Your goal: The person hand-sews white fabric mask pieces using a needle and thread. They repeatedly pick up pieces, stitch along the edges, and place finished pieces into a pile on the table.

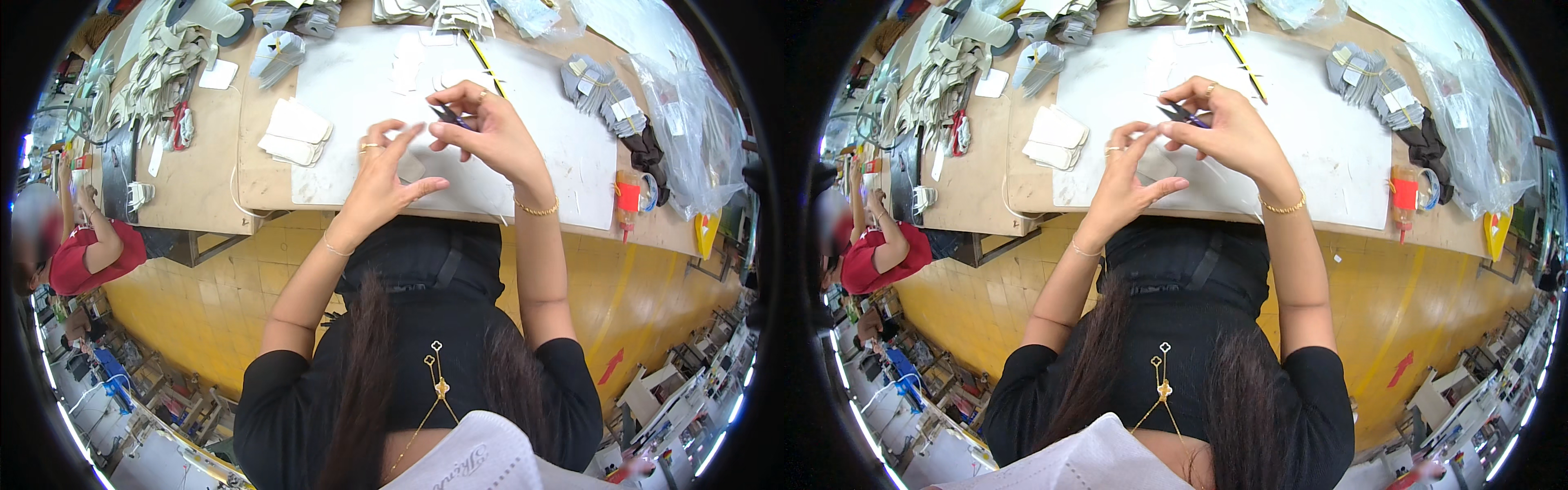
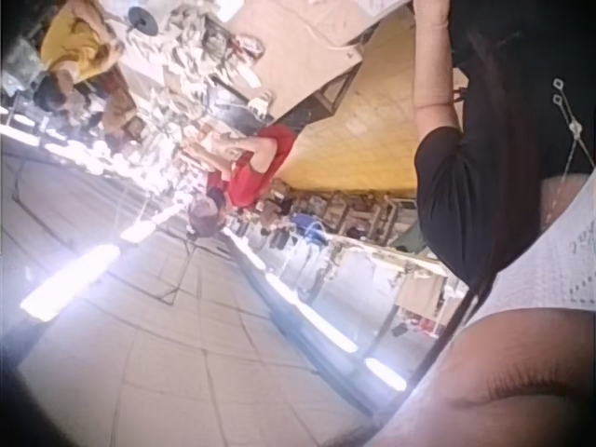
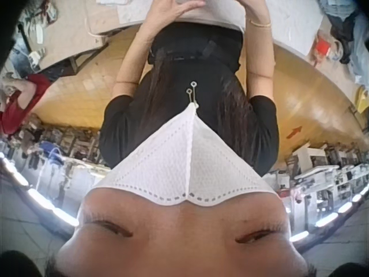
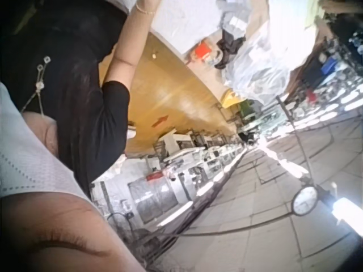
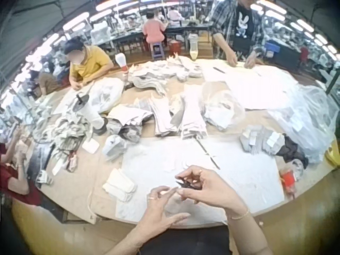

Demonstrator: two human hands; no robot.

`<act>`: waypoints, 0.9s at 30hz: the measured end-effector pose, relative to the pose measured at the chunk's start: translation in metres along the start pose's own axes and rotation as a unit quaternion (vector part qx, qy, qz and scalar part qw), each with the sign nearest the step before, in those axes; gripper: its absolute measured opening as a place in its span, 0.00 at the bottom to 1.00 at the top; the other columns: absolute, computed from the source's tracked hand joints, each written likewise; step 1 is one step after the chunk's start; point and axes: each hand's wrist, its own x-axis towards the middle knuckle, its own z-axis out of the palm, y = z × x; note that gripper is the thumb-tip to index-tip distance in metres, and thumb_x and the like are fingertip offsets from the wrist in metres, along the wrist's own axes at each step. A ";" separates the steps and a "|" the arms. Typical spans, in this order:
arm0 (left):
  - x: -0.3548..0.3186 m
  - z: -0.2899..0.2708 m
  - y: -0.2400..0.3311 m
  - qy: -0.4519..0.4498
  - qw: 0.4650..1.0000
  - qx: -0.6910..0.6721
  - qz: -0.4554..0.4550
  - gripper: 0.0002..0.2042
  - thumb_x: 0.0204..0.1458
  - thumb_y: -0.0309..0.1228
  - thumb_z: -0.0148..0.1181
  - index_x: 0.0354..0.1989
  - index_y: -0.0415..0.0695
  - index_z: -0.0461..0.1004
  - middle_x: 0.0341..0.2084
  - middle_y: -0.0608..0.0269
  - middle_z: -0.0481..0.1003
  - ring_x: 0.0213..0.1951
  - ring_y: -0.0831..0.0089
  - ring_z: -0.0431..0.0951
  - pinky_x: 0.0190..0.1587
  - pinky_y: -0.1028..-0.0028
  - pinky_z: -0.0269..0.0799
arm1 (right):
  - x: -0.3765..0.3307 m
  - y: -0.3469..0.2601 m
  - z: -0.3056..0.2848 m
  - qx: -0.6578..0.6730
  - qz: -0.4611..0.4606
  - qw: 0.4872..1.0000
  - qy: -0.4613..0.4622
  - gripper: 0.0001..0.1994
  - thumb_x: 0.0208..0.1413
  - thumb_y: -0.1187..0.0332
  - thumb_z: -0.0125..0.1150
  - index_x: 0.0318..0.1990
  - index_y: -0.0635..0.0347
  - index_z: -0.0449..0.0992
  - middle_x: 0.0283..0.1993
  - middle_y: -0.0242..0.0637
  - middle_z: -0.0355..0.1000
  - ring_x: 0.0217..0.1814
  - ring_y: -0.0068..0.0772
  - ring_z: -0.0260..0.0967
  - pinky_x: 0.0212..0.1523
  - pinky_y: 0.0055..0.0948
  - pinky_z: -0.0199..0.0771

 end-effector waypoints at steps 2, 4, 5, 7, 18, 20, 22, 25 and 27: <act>0.000 0.001 0.002 -0.112 0.947 -0.283 -0.103 0.17 0.55 0.35 0.72 0.49 0.40 0.80 0.36 0.63 0.78 0.34 0.73 0.73 0.40 0.75 0.70 | 0.007 0.005 0.006 0.036 0.013 0.999 -0.038 0.18 0.60 0.67 0.69 0.54 0.64 0.75 0.43 0.33 0.78 0.32 0.15 0.75 0.26 0.17 0.72; 0.001 0.002 0.005 -0.100 0.890 -0.401 -0.191 0.12 0.57 0.34 0.70 0.42 0.38 0.82 0.33 0.65 0.78 0.33 0.78 0.73 0.38 0.77 0.68 | 0.009 0.008 0.009 0.064 -0.014 0.997 -0.036 0.19 0.60 0.66 0.70 0.56 0.64 0.75 0.41 0.30 0.76 0.30 0.12 0.69 0.27 0.16 0.69; 0.002 0.003 0.007 -0.095 0.854 -0.455 -0.233 0.11 0.58 0.33 0.69 0.38 0.37 0.83 0.32 0.66 0.77 0.33 0.80 0.72 0.37 0.78 0.67 | 0.009 0.010 0.010 0.082 -0.028 0.996 -0.034 0.20 0.60 0.66 0.70 0.56 0.64 0.75 0.40 0.28 0.76 0.29 0.11 0.67 0.27 0.15 0.68; 0.000 0.001 0.009 -0.071 0.872 -0.429 -0.225 0.09 0.60 0.31 0.67 0.40 0.35 0.83 0.32 0.66 0.79 0.33 0.81 0.73 0.38 0.79 0.70 | 0.005 0.014 0.012 0.069 -0.044 0.990 0.115 0.19 0.59 0.63 0.72 0.53 0.63 0.79 0.38 0.25 0.72 0.28 0.10 0.60 0.29 0.14 0.63; -0.013 -0.007 0.002 -0.111 0.980 -0.127 -0.109 0.09 0.56 0.28 0.69 0.44 0.39 0.82 0.37 0.60 0.81 0.39 0.72 0.79 0.42 0.71 0.73 | -0.020 0.039 0.025 -0.044 -0.095 0.989 0.105 0.04 0.57 0.74 0.71 0.39 0.63 0.84 0.38 0.29 0.76 0.39 0.15 0.69 0.36 0.17 0.68; -0.019 -0.013 -0.014 0.013 0.992 0.092 0.090 0.12 0.54 0.29 0.70 0.46 0.41 0.82 0.45 0.56 0.80 0.48 0.64 0.79 0.50 0.65 0.73 | -0.021 0.041 0.022 -0.084 -0.041 0.986 0.141 0.05 0.57 0.71 0.71 0.38 0.63 0.84 0.34 0.30 0.77 0.35 0.18 0.70 0.37 0.20 0.70; -0.030 -0.016 -0.026 -0.030 0.987 0.127 0.091 0.15 0.52 0.28 0.69 0.49 0.42 0.81 0.51 0.56 0.77 0.55 0.59 0.75 0.55 0.61 0.70 | -0.019 0.047 0.026 -0.122 -0.054 0.975 0.179 0.04 0.56 0.72 0.71 0.37 0.62 0.84 0.32 0.32 0.78 0.30 0.24 0.75 0.34 0.24 0.74; -0.047 -0.009 -0.032 -0.055 0.985 0.136 0.096 0.16 0.53 0.27 0.68 0.51 0.41 0.79 0.54 0.57 0.76 0.57 0.59 0.74 0.57 0.59 0.68 | -0.012 0.066 0.046 -0.308 -0.171 0.916 0.194 0.06 0.51 0.76 0.70 0.38 0.60 0.84 0.33 0.33 0.78 0.32 0.32 0.78 0.32 0.26 0.76; -0.052 -0.001 -0.032 -0.048 0.984 0.141 0.096 0.16 0.52 0.26 0.68 0.51 0.41 0.79 0.53 0.57 0.76 0.57 0.59 0.74 0.57 0.60 0.68 | -0.009 0.078 0.057 -0.389 -0.214 0.877 0.182 0.10 0.45 0.75 0.70 0.37 0.57 0.83 0.32 0.32 0.75 0.33 0.34 0.78 0.30 0.29 0.76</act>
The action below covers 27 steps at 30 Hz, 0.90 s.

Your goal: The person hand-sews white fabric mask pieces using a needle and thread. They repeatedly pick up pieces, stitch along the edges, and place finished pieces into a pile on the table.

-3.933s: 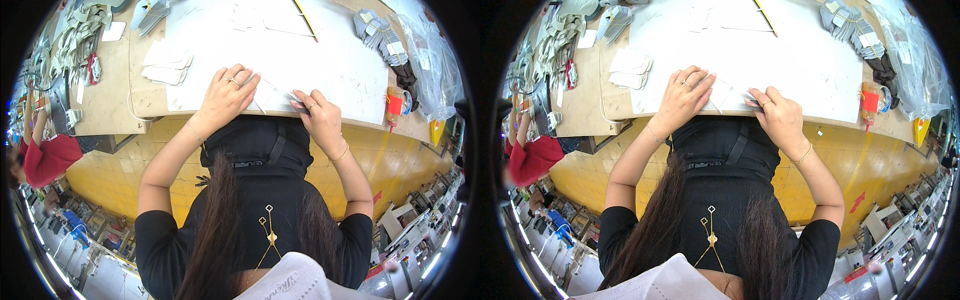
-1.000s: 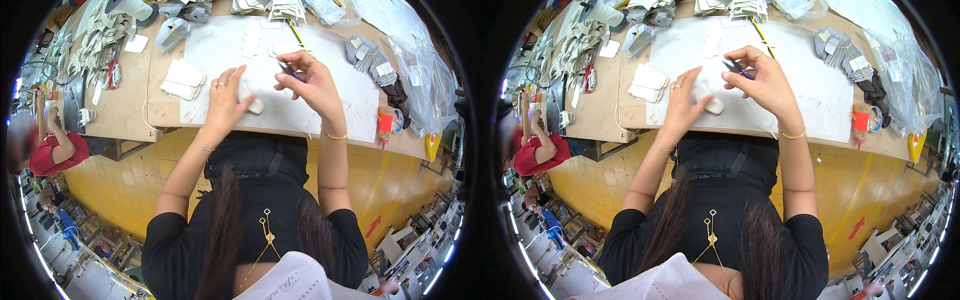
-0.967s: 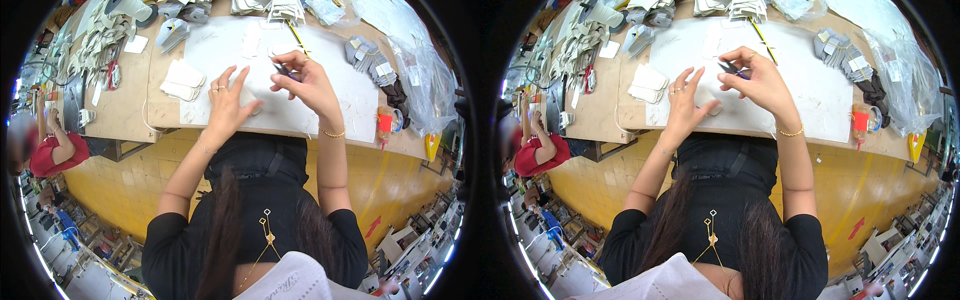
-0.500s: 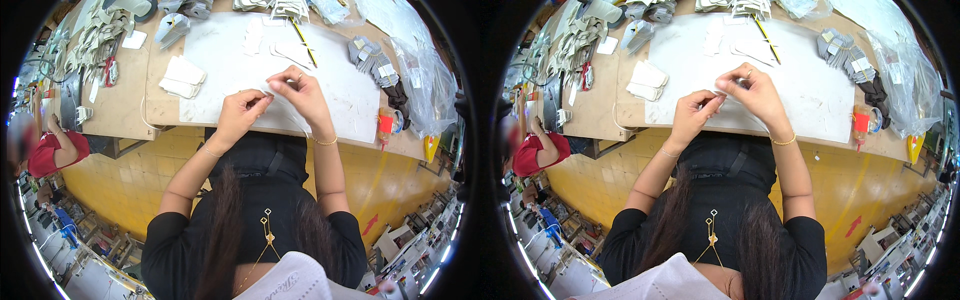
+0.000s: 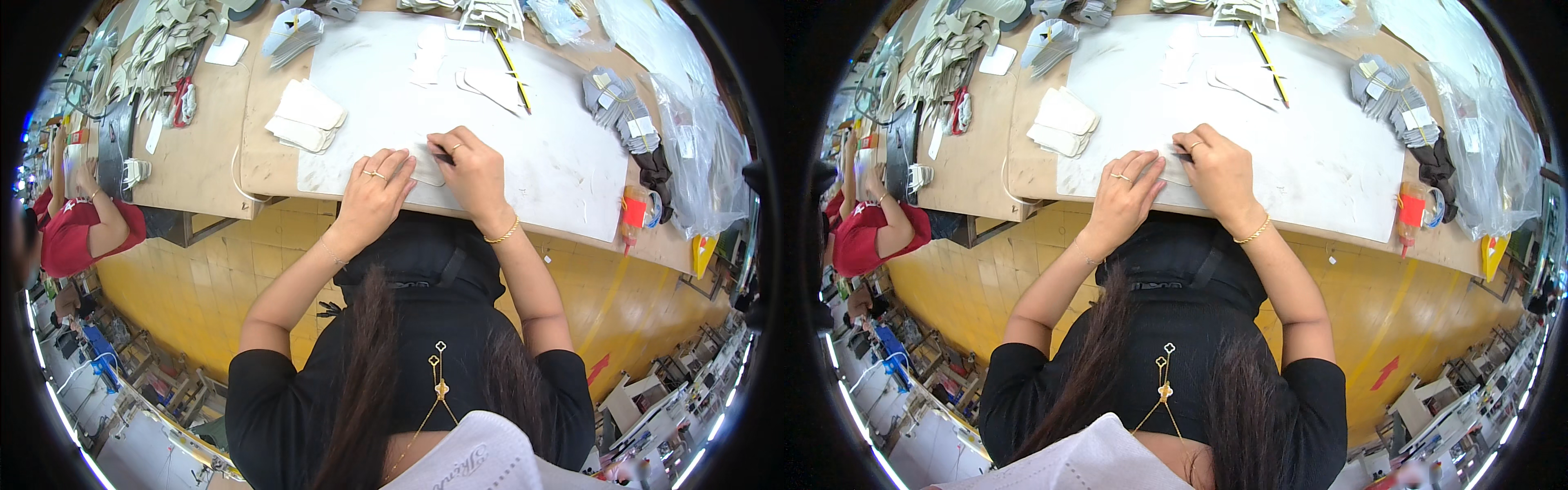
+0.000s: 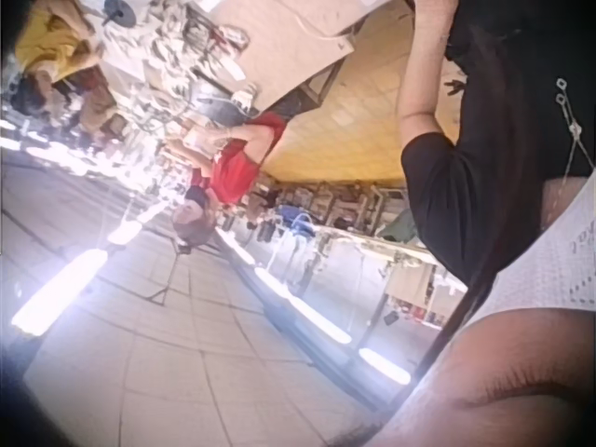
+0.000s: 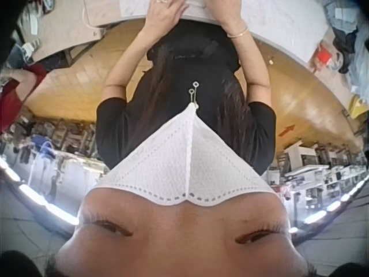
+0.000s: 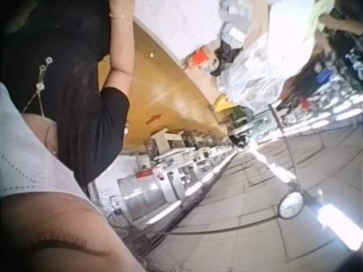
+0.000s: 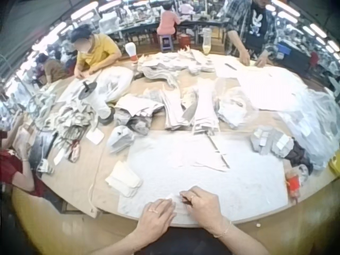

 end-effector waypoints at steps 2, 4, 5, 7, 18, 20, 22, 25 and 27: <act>0.001 0.004 -0.003 0.021 1.000 0.000 0.001 0.16 0.51 0.27 0.70 0.49 0.41 0.80 0.52 0.59 0.76 0.55 0.61 0.74 0.56 0.60 0.67 | -0.002 0.000 0.011 -0.074 -0.051 0.996 -0.009 0.11 0.43 0.74 0.70 0.37 0.56 0.83 0.32 0.31 0.74 0.32 0.31 0.77 0.29 0.29 0.76; 0.004 0.005 -0.008 0.037 0.999 0.000 0.004 0.15 0.50 0.28 0.71 0.47 0.42 0.80 0.51 0.61 0.76 0.53 0.62 0.75 0.56 0.61 0.67 | -0.003 0.001 0.016 -0.110 -0.089 0.990 -0.014 0.09 0.44 0.73 0.67 0.37 0.56 0.81 0.31 0.31 0.71 0.31 0.30 0.75 0.28 0.30 0.75; 0.005 0.005 -0.011 0.036 0.999 -0.007 0.006 0.15 0.51 0.29 0.70 0.47 0.42 0.80 0.51 0.62 0.76 0.53 0.63 0.74 0.55 0.61 0.66 | -0.002 0.001 0.018 -0.120 -0.097 0.988 -0.020 0.08 0.45 0.73 0.66 0.36 0.56 0.81 0.31 0.31 0.71 0.30 0.30 0.74 0.28 0.30 0.75; 0.006 0.003 -0.016 0.034 0.999 -0.021 0.010 0.14 0.52 0.31 0.69 0.46 0.43 0.80 0.50 0.65 0.76 0.53 0.65 0.73 0.54 0.61 0.63 | -0.001 0.000 0.018 -0.139 -0.111 0.984 -0.033 0.07 0.45 0.73 0.65 0.34 0.57 0.80 0.31 0.32 0.70 0.30 0.30 0.74 0.27 0.29 0.74; 0.010 -0.001 -0.031 0.012 0.998 -0.052 0.039 0.13 0.49 0.33 0.71 0.43 0.45 0.81 0.53 0.66 0.76 0.54 0.66 0.73 0.54 0.61 0.62 | 0.006 -0.007 0.017 -0.201 -0.150 0.965 -0.083 0.06 0.46 0.73 0.65 0.33 0.56 0.78 0.29 0.31 0.67 0.28 0.27 0.72 0.25 0.29 0.72; 0.010 -0.001 -0.032 0.015 0.997 -0.062 0.034 0.13 0.49 0.33 0.71 0.43 0.45 0.81 0.55 0.65 0.75 0.54 0.66 0.72 0.55 0.61 0.62 | 0.006 -0.009 0.017 -0.217 -0.153 0.960 -0.083 0.06 0.46 0.73 0.65 0.32 0.56 0.77 0.29 0.31 0.67 0.28 0.28 0.72 0.25 0.29 0.72; 0.010 -0.001 -0.032 0.018 0.997 -0.069 0.030 0.13 0.49 0.33 0.71 0.43 0.45 0.81 0.56 0.64 0.75 0.54 0.66 0.72 0.55 0.62 0.61 | 0.006 -0.011 0.017 -0.229 -0.151 0.958 -0.088 0.05 0.45 0.73 0.65 0.31 0.57 0.76 0.29 0.31 0.67 0.28 0.28 0.72 0.26 0.29 0.72; 0.011 -0.002 -0.033 0.013 0.997 -0.077 0.029 0.13 0.49 0.33 0.72 0.43 0.46 0.82 0.58 0.64 0.74 0.55 0.66 0.72 0.56 0.63 0.62 | 0.007 -0.014 0.017 -0.237 -0.142 0.956 -0.098 0.05 0.45 0.73 0.65 0.31 0.57 0.75 0.29 0.32 0.67 0.28 0.28 0.72 0.26 0.29 0.72; 0.012 -0.003 -0.033 0.010 0.996 -0.084 0.026 0.13 0.49 0.34 0.72 0.43 0.46 0.82 0.59 0.65 0.74 0.55 0.65 0.72 0.56 0.63 0.62 | 0.007 -0.015 0.017 -0.241 -0.139 0.955 -0.101 0.06 0.44 0.73 0.65 0.30 0.57 0.75 0.29 0.32 0.67 0.28 0.29 0.72 0.26 0.29 0.72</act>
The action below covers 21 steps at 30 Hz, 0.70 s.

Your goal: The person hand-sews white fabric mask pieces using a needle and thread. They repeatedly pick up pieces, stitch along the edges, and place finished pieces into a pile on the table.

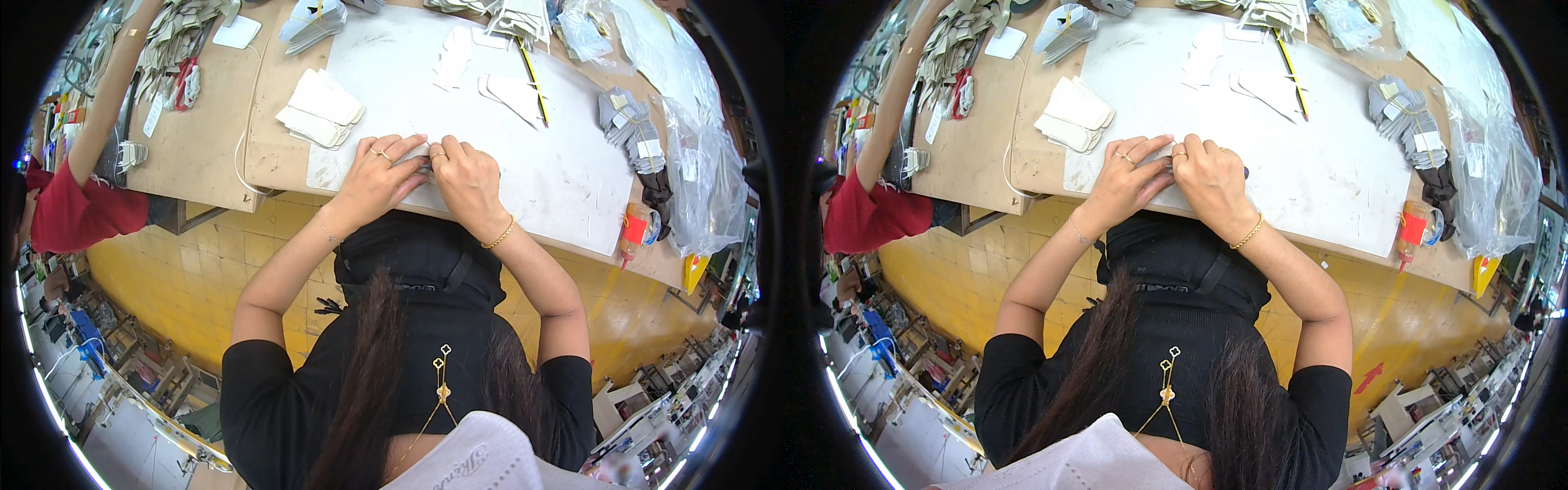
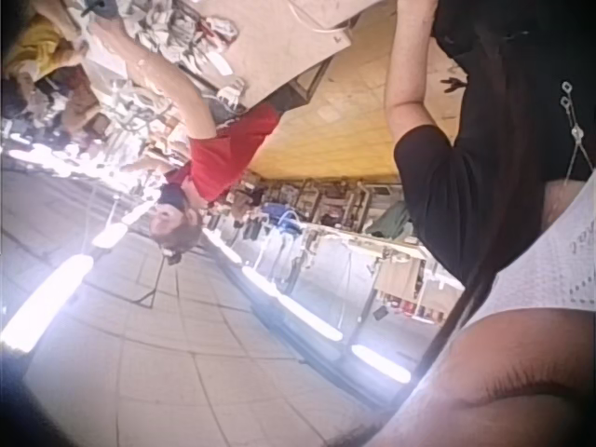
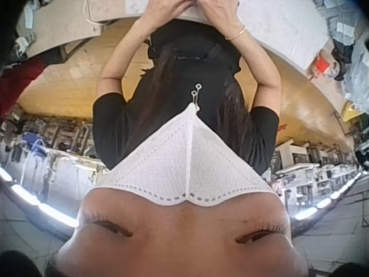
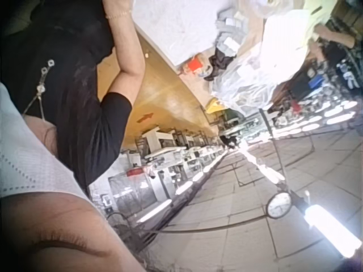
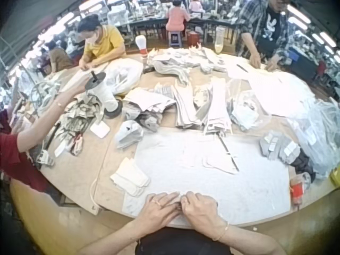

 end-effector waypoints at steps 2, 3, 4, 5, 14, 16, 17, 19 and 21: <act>0.001 -0.001 -0.001 -0.002 1.000 -0.006 0.000 0.13 0.50 0.34 0.71 0.42 0.46 0.81 0.60 0.66 0.74 0.54 0.65 0.72 0.56 0.64 0.62 | 0.000 0.000 -0.001 0.001 -0.002 1.000 -0.002 0.06 0.44 0.73 0.65 0.30 0.57 0.74 0.29 0.33 0.67 0.28 0.29 0.72 0.26 0.29 0.73; 0.001 -0.001 -0.002 -0.004 1.000 -0.009 0.002 0.12 0.50 0.34 0.71 0.42 0.46 0.81 0.60 0.66 0.74 0.54 0.65 0.72 0.56 0.64 0.62 | 0.000 0.000 -0.001 0.001 -0.005 1.000 -0.005 0.06 0.44 0.73 0.65 0.30 0.57 0.74 0.29 0.33 0.67 0.28 0.29 0.72 0.26 0.29 0.73; 0.002 -0.001 -0.003 -0.005 1.000 -0.011 0.004 0.12 0.50 0.34 0.71 0.41 0.46 0.81 0.60 0.67 0.74 0.54 0.65 0.72 0.56 0.64 0.62 | 0.000 0.000 -0.002 0.000 -0.006 1.000 -0.006 0.06 0.44 0.73 0.65 0.30 0.58 0.74 0.29 0.33 0.67 0.28 0.29 0.73 0.26 0.29 0.73; 0.003 -0.002 -0.004 -0.009 1.000 -0.011 0.010 0.12 0.50 0.35 0.71 0.41 0.46 0.81 0.60 0.67 0.75 0.54 0.65 0.72 0.56 0.64 0.62 | 0.001 0.000 -0.002 -0.002 -0.009 1.000 -0.008 0.06 0.44 0.73 0.65 0.30 0.58 0.75 0.30 0.33 0.67 0.28 0.29 0.73 0.26 0.29 0.73; 0.006 -0.008 -0.006 -0.048 0.996 0.062 0.051 0.15 0.50 0.36 0.71 0.45 0.45 0.80 0.59 0.69 0.76 0.53 0.63 0.71 0.56 0.64 0.64 | -0.013 0.010 -0.014 0.037 -0.016 0.999 -0.022 0.09 0.46 0.73 0.63 0.37 0.60 0.79 0.32 0.32 0.69 0.29 0.28 0.73 0.27 0.27 0.73; 0.007 -0.009 -0.006 -0.053 0.994 0.080 0.054 0.16 0.51 0.37 0.71 0.47 0.46 0.80 0.58 0.69 0.76 0.52 0.63 0.71 0.55 0.64 0.64 | -0.029 0.015 -0.024 0.046 -0.014 0.998 -0.028 0.12 0.47 0.72 0.62 0.41 0.61 0.80 0.32 0.32 0.68 0.29 0.26 0.72 0.27 0.26 0.72; 0.007 -0.010 -0.006 -0.056 0.993 0.084 0.054 0.17 0.51 0.37 0.71 0.49 0.46 0.79 0.58 0.69 0.76 0.53 0.63 0.71 0.55 0.64 0.64 | -0.037 0.017 -0.029 0.048 -0.012 0.998 -0.030 0.14 0.48 0.72 0.62 0.44 0.61 0.81 0.32 0.32 0.68 0.29 0.26 0.72 0.27 0.26 0.72; 0.008 -0.010 -0.006 -0.060 0.993 0.087 0.057 0.19 0.52 0.38 0.71 0.51 0.47 0.78 0.58 0.69 0.76 0.53 0.63 0.71 0.55 0.64 0.64 | -0.051 0.022 -0.035 0.049 -0.009 0.998 -0.038 0.17 0.49 0.72 0.62 0.49 0.61 0.81 0.32 0.31 0.67 0.28 0.25 0.71 0.28 0.27 0.71; 0.009 -0.009 -0.006 -0.064 0.992 0.094 0.053 0.21 0.52 0.38 0.70 0.54 0.48 0.77 0.58 0.70 0.76 0.53 0.63 0.70 0.56 0.64 0.64 | -0.060 0.026 -0.037 0.044 -0.007 0.998 -0.042 0.20 0.50 0.72 0.61 0.53 0.60 0.81 0.32 0.31 0.65 0.28 0.25 0.70 0.28 0.27 0.71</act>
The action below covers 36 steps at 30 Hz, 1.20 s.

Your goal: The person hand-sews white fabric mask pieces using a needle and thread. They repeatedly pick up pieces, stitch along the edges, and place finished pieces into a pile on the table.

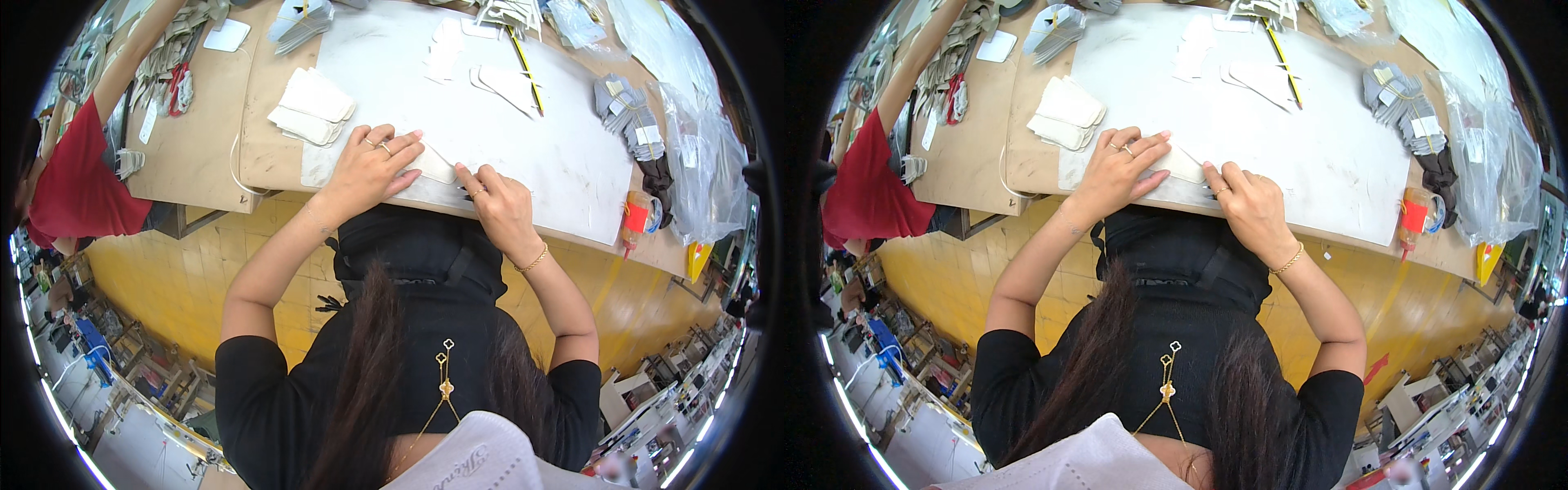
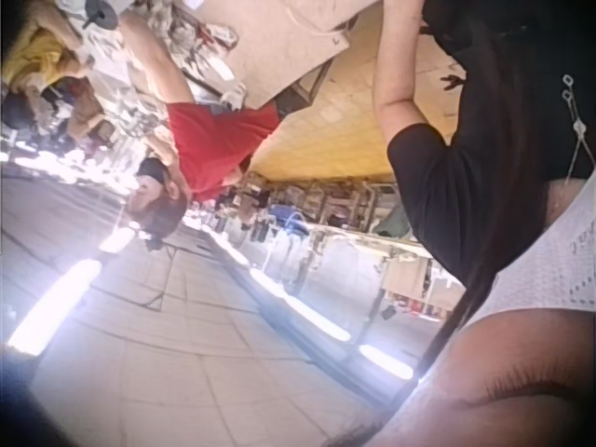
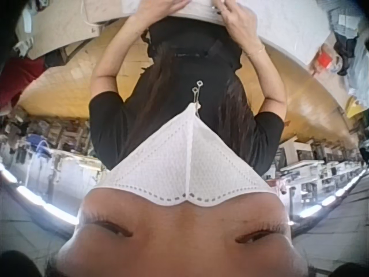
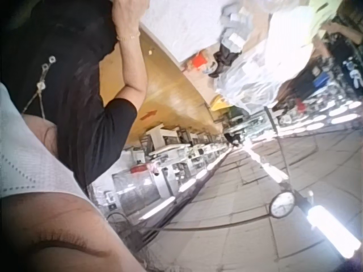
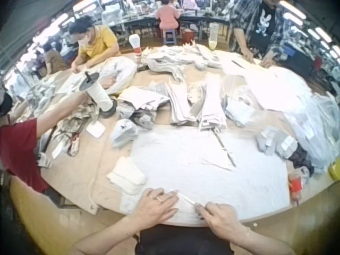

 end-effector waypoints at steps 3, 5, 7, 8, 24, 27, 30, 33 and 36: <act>0.001 0.002 0.002 -0.008 1.000 0.017 -0.001 0.24 0.53 0.38 0.69 0.59 0.50 0.76 0.57 0.70 0.76 0.53 0.63 0.70 0.56 0.64 0.63 | -0.005 0.002 0.003 0.009 -0.010 1.000 -0.002 0.20 0.50 0.72 0.61 0.54 0.59 0.81 0.33 0.32 0.64 0.27 0.24 0.69 0.27 0.27 0.70; 0.001 0.002 0.004 -0.013 0.999 0.033 0.003 0.25 0.52 0.37 0.68 0.61 0.53 0.75 0.58 0.71 0.75 0.53 0.64 0.69 0.56 0.63 0.63 | -0.005 0.002 0.004 0.005 -0.008 1.000 0.000 0.20 0.51 0.72 0.60 0.54 0.60 0.80 0.34 0.32 0.65 0.27 0.24 0.69 0.28 0.27 0.71; 0.000 0.002 0.005 -0.011 0.999 0.050 0.010 0.27 0.52 0.37 0.68 0.63 0.56 0.75 0.58 0.71 0.74 0.53 0.64 0.69 0.56 0.63 0.63 | -0.005 0.001 0.005 0.004 -0.006 1.000 -0.002 0.20 0.51 0.72 0.60 0.53 0.60 0.80 0.34 0.32 0.65 0.27 0.24 0.70 0.28 0.27 0.71; 0.000 0.002 0.005 -0.020 0.998 0.056 0.010 0.27 0.52 0.37 0.68 0.63 0.57 0.75 0.59 0.71 0.74 0.54 0.64 0.68 0.56 0.63 0.63 | -0.004 0.001 0.005 0.005 -0.005 1.000 -0.002 0.19 0.51 0.72 0.60 0.53 0.60 0.80 0.34 0.32 0.65 0.27 0.24 0.70 0.28 0.27 0.71; 0.002 -0.006 0.014 -0.059 0.998 0.034 0.009 0.21 0.53 0.36 0.68 0.56 0.54 0.78 0.50 0.62 0.76 0.48 0.64 0.72 0.54 0.61 0.63 | -0.004 0.005 0.001 -0.059 -0.031 0.996 -0.062 0.19 0.54 0.71 0.59 0.54 0.59 0.79 0.38 0.30 0.67 0.29 0.26 0.71 0.27 0.27 0.73; 0.003 -0.009 0.020 -0.118 0.992 -0.036 0.014 0.15 0.55 0.33 0.68 0.50 0.46 0.80 0.47 0.61 0.77 0.47 0.64 0.74 0.55 0.62 0.65 | 0.008 0.029 0.001 -0.046 -0.095 0.993 -0.050 0.18 0.54 0.70 0.59 0.54 0.53 0.80 0.39 0.30 0.67 0.30 0.26 0.72 0.28 0.29 0.74; 0.014 -0.002 0.020 -0.035 0.993 -0.080 0.081 0.14 0.56 0.33 0.66 0.50 0.44 0.80 0.49 0.62 0.77 0.52 0.64 0.74 0.56 0.61 0.66 | 0.025 0.054 0.004 0.017 -0.117 0.990 -0.072 0.17 0.55 0.68 0.59 0.53 0.47 0.81 0.39 0.30 0.68 0.33 0.27 0.75 0.30 0.31 0.76; 0.022 0.005 0.016 -0.054 0.987 -0.073 0.133 0.16 0.56 0.32 0.65 0.51 0.42 0.78 0.54 0.63 0.76 0.56 0.65 0.74 0.57 0.62 0.67 | 0.028 0.056 0.005 0.181 -0.008 0.981 -0.066 0.14 0.57 0.68 0.63 0.51 0.53 0.83 0.41 0.34 0.73 0.34 0.34 0.77 0.33 0.35 0.77; 0.022 0.007 0.015 -0.066 0.986 -0.073 0.135 0.16 0.55 0.32 0.65 0.52 0.43 0.78 0.57 0.64 0.75 0.58 0.66 0.73 0.57 0.61 0.66 | 0.024 0.046 0.000 0.295 0.155 0.940 -0.069 0.14 0.60 0.65 0.68 0.51 0.59 0.83 0.37 0.36 0.78 0.25 0.31 0.74 0.31 0.28 0.75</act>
